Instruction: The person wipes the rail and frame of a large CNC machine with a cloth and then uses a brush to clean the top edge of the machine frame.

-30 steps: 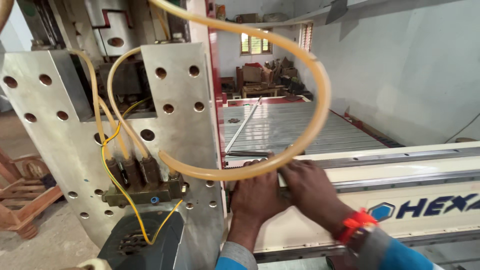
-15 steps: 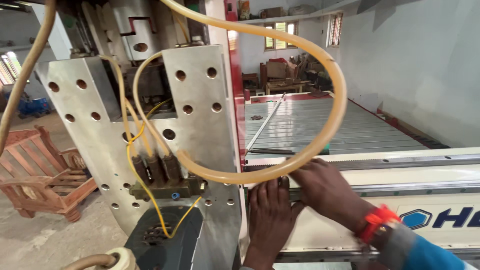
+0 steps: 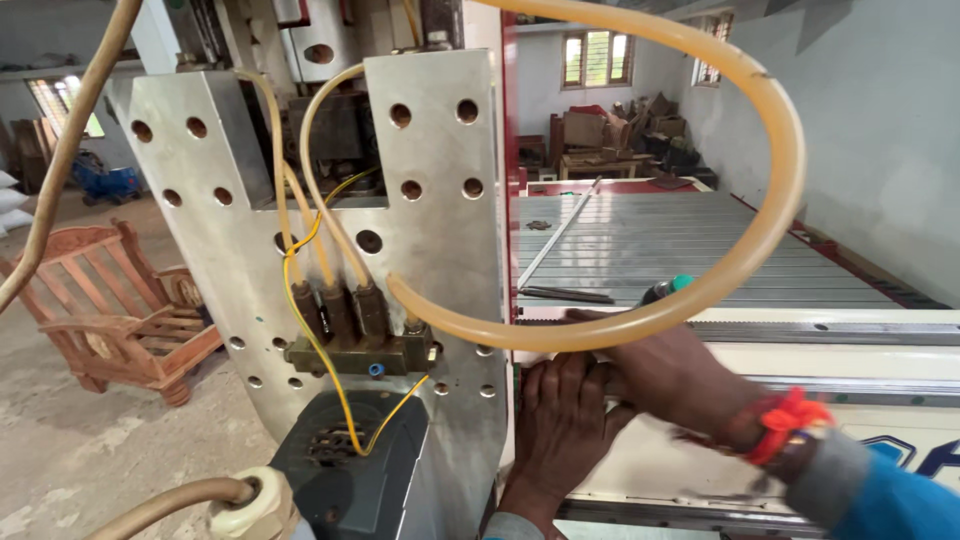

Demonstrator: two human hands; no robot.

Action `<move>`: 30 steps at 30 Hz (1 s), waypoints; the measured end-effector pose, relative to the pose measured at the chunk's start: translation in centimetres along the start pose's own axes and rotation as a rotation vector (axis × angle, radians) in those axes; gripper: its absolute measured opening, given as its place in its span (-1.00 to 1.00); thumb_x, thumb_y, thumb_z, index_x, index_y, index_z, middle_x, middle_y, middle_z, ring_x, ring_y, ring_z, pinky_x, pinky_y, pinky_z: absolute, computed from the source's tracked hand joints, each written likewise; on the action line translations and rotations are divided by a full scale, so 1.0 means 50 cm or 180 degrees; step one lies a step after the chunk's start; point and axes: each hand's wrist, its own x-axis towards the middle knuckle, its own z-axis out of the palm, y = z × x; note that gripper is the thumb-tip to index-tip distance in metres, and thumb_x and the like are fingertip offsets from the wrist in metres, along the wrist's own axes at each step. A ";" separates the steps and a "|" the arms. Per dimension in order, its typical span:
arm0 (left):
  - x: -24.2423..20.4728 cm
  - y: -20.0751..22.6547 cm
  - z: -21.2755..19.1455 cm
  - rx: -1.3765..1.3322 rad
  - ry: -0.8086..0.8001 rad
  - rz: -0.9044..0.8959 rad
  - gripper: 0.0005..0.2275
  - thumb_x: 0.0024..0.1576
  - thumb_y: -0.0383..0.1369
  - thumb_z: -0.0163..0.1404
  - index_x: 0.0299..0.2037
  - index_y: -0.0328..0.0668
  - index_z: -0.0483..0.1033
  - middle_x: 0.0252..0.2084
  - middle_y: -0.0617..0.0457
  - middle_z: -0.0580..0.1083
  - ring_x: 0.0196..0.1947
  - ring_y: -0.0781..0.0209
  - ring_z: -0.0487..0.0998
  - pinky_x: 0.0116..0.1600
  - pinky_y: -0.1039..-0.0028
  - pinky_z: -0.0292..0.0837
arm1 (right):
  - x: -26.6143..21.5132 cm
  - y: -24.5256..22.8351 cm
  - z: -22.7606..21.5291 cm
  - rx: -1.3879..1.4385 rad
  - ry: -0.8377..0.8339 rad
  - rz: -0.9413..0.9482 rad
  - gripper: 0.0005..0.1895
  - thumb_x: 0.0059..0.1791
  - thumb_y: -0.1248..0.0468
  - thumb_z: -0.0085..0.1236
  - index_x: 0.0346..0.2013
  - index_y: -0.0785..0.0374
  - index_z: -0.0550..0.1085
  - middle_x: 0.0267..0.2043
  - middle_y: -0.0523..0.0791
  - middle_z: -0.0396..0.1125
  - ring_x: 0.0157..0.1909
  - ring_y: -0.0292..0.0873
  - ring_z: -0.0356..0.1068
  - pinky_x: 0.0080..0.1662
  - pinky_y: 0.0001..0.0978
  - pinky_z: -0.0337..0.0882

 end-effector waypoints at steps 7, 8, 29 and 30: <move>-0.011 -0.017 0.014 -0.0147 0.0265 0.0097 -0.47 0.19 0.09 0.13 0.15 -0.13 0.35 0.20 -0.05 0.34 0.28 -0.02 0.38 0.37 0.08 0.18 | -0.041 0.023 -0.040 -0.0516 -0.0041 0.0436 -0.44 -0.20 0.02 0.41 0.04 0.05 0.49 -0.16 -0.05 0.48 -0.05 0.13 0.48 -0.09 0.00 0.44; -0.011 -0.016 0.017 -0.0180 0.0246 0.0118 -0.47 0.19 0.09 0.13 0.15 -0.13 0.35 0.20 -0.05 0.34 0.28 -0.02 0.38 0.37 0.08 0.18 | -0.017 0.014 -0.021 -0.0485 -0.0177 0.0368 -0.47 -0.18 0.13 0.33 0.08 0.07 0.46 -0.16 -0.02 0.47 -0.07 0.16 0.46 -0.10 0.00 0.45; -0.036 -0.039 0.050 0.0076 0.0379 0.0036 -0.46 0.21 0.11 0.13 0.19 -0.06 0.36 0.23 0.04 0.33 0.32 0.10 0.33 0.38 0.17 0.17 | -0.002 0.105 -0.037 -0.0299 -0.0492 -0.0087 -0.36 -0.22 0.45 0.06 0.16 0.00 0.51 -0.05 -0.01 0.54 -0.09 0.15 0.51 -0.05 -0.01 0.48; -0.035 -0.040 0.050 0.0054 0.0447 0.0056 -0.47 0.21 0.11 0.12 0.18 -0.06 0.37 0.23 0.03 0.34 0.31 0.08 0.33 0.38 0.17 0.17 | -0.005 0.105 -0.026 -0.0664 -0.0038 -0.0632 -0.40 -0.24 0.43 0.07 0.11 0.06 0.49 -0.05 0.04 0.51 -0.10 0.19 0.49 -0.06 0.03 0.47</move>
